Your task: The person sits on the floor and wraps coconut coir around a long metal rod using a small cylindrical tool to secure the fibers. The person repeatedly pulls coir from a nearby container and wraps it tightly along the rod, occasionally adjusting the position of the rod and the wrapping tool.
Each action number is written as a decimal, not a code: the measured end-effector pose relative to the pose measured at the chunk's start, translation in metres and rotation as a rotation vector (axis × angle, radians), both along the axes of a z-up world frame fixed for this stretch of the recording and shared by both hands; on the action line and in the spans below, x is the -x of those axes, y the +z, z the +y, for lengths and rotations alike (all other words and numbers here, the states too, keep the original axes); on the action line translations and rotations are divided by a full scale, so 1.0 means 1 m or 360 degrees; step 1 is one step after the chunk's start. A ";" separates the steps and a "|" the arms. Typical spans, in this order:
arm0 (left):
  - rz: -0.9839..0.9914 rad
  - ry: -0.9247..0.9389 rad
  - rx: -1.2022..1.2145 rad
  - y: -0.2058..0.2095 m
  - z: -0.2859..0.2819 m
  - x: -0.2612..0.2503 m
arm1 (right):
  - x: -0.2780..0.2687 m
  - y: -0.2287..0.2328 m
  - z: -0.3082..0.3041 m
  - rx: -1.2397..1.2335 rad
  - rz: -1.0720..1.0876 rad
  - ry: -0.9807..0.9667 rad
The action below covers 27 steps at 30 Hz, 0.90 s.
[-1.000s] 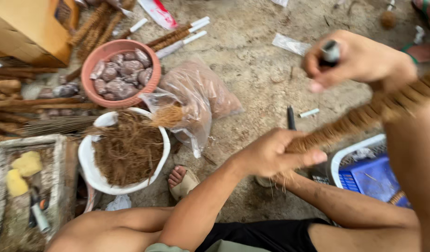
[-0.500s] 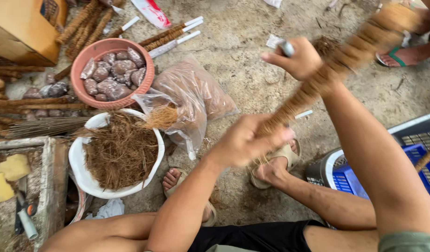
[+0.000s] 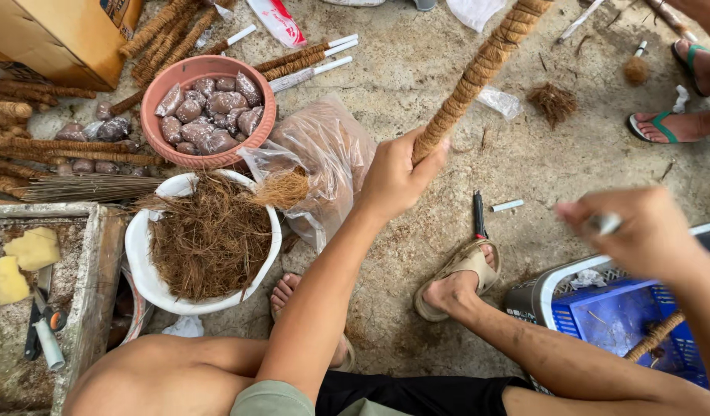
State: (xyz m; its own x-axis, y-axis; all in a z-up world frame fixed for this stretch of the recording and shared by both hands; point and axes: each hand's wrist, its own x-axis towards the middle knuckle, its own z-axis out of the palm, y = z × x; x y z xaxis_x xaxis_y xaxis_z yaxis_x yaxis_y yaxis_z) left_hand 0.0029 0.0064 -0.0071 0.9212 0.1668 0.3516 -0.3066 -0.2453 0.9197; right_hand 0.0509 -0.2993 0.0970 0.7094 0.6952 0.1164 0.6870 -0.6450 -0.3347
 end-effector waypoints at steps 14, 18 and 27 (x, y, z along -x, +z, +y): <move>0.0008 -0.0413 -0.0604 -0.034 -0.150 0.029 | -0.017 0.080 0.179 0.1340 -0.0663 0.0763; -0.0213 -0.0687 -0.0491 -0.011 -0.155 0.071 | -0.063 0.062 0.124 0.1649 -0.0169 0.0381; 0.0095 -0.0607 -0.0064 0.014 -0.086 0.037 | -0.075 -0.011 -0.015 -0.0104 0.0379 0.0591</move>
